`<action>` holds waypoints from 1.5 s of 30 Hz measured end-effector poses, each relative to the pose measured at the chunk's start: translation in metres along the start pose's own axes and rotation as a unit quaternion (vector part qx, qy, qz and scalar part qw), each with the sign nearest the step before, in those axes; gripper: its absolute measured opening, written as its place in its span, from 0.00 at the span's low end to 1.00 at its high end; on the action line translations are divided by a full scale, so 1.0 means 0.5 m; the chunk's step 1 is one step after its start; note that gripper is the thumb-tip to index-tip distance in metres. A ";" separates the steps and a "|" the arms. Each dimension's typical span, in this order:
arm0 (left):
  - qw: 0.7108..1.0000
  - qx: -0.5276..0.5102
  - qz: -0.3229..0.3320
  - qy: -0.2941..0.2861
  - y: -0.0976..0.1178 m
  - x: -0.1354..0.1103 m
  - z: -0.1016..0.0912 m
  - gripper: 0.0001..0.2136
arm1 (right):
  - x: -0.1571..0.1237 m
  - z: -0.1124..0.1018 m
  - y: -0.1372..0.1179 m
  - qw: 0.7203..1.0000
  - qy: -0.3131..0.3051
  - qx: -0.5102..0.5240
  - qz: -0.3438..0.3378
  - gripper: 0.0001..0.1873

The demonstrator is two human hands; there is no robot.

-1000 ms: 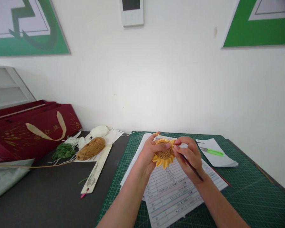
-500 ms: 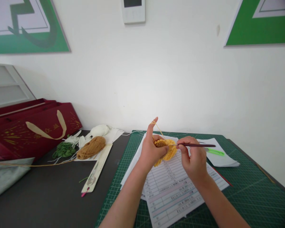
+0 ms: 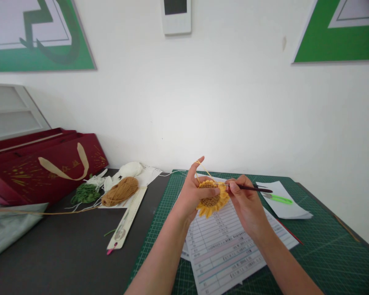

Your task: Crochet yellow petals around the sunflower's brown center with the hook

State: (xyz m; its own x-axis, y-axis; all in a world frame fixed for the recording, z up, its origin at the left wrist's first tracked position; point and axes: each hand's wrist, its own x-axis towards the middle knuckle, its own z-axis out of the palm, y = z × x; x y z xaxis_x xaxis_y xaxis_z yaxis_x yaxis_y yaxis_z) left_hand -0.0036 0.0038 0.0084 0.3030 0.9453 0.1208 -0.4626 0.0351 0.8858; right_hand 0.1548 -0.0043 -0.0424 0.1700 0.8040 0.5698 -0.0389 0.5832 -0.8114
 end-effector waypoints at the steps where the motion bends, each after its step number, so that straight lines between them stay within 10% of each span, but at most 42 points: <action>1: 1.000 -0.003 0.001 0.005 -0.001 0.000 0.003 0.55 | -0.001 -0.001 0.001 1.000 0.010 -0.011 -0.017 0.11; 12: 0.991 -0.100 -0.078 0.044 -0.029 0.007 0.029 0.50 | 0.001 -0.039 -0.010 0.975 0.022 -0.119 -0.184 0.08; 33: 0.993 -0.038 -0.057 -0.096 0.013 -0.010 0.008 0.51 | 0.011 -0.016 -0.038 0.992 -0.052 0.102 0.051 0.10; 45: 0.996 -0.078 -0.041 -0.001 -0.010 -0.008 0.039 0.50 | 0.005 -0.058 -0.020 0.980 -0.012 -0.075 -0.184 0.13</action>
State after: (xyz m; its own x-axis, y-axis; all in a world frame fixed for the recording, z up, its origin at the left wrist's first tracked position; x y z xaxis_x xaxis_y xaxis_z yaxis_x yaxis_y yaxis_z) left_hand 0.0138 -0.0066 0.0120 0.3455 0.9369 0.0523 -0.5605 0.1614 0.8123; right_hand 0.1840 -0.0115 -0.0366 0.1220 0.5460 0.8289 0.1659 0.8121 -0.5594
